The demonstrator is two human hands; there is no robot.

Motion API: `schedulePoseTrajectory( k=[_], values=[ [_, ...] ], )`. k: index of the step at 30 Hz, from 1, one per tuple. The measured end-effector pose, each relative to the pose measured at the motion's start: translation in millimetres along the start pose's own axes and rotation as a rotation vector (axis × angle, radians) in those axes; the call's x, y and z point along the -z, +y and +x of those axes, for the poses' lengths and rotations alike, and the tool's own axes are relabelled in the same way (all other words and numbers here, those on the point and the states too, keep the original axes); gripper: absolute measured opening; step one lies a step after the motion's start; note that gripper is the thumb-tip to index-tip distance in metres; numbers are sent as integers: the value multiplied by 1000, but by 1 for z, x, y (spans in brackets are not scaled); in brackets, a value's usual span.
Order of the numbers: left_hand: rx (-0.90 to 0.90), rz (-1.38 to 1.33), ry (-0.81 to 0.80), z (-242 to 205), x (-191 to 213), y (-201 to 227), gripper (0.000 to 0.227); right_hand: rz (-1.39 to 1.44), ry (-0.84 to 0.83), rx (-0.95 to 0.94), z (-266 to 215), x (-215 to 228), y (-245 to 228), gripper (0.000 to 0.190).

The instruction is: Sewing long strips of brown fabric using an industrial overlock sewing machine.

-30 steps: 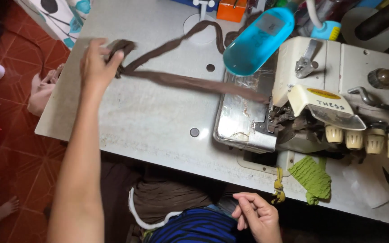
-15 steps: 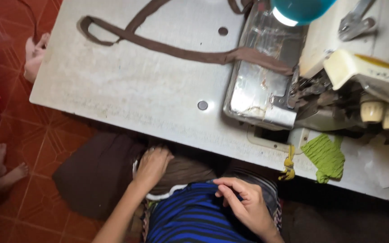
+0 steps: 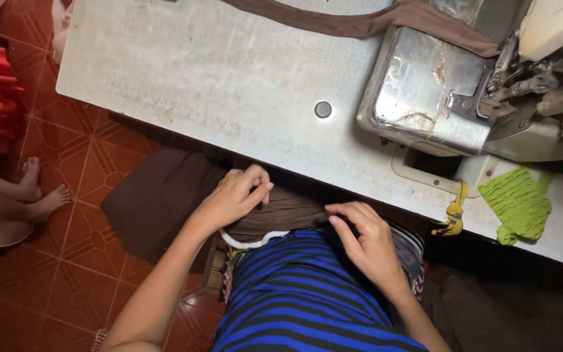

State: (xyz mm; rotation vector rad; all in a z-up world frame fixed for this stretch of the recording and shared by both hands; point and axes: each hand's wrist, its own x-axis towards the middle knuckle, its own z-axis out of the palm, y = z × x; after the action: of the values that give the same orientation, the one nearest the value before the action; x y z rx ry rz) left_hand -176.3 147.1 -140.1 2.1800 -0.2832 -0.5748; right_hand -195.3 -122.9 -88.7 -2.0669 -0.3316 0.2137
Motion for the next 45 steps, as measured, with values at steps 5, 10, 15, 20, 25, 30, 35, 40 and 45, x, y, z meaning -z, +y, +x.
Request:
schedulePoseTrajectory(
  k=[5, 10, 15, 20, 25, 30, 35, 40, 45],
  values=[
    [19, 401, -58, 1, -31, -25, 24, -143, -116, 66, 8, -15, 4, 17],
    [-4, 404, -51, -7, -35, -34, 25, -159, -220, 48, 0, -23, 14, 20],
    [-160, 615, 231, 8, -65, -57, 31, -212, -198, -17, 4, -22, 20, 21],
    [-149, 629, 138, 22, -68, -58, 22, -239, -170, -4, 5, -18, 18, 21],
    [53, 304, -75, 10, -24, -9, 20, -149, -199, -92, -3, -15, 25, 21],
    [-90, 325, 260, 12, -30, -8, 16, -56, -256, -59, -3, -16, 23, 21],
    [-286, 637, 331, 30, -76, -72, 17, -72, -260, -53, -4, -18, 28, 21],
    [-149, 544, 212, 34, -65, -50, 18, -79, -232, -96, -12, -9, 33, 21],
    [31, 331, 63, 13, -42, -18, 23, -4, -228, -114, -9, -8, 29, 20]
  ],
)
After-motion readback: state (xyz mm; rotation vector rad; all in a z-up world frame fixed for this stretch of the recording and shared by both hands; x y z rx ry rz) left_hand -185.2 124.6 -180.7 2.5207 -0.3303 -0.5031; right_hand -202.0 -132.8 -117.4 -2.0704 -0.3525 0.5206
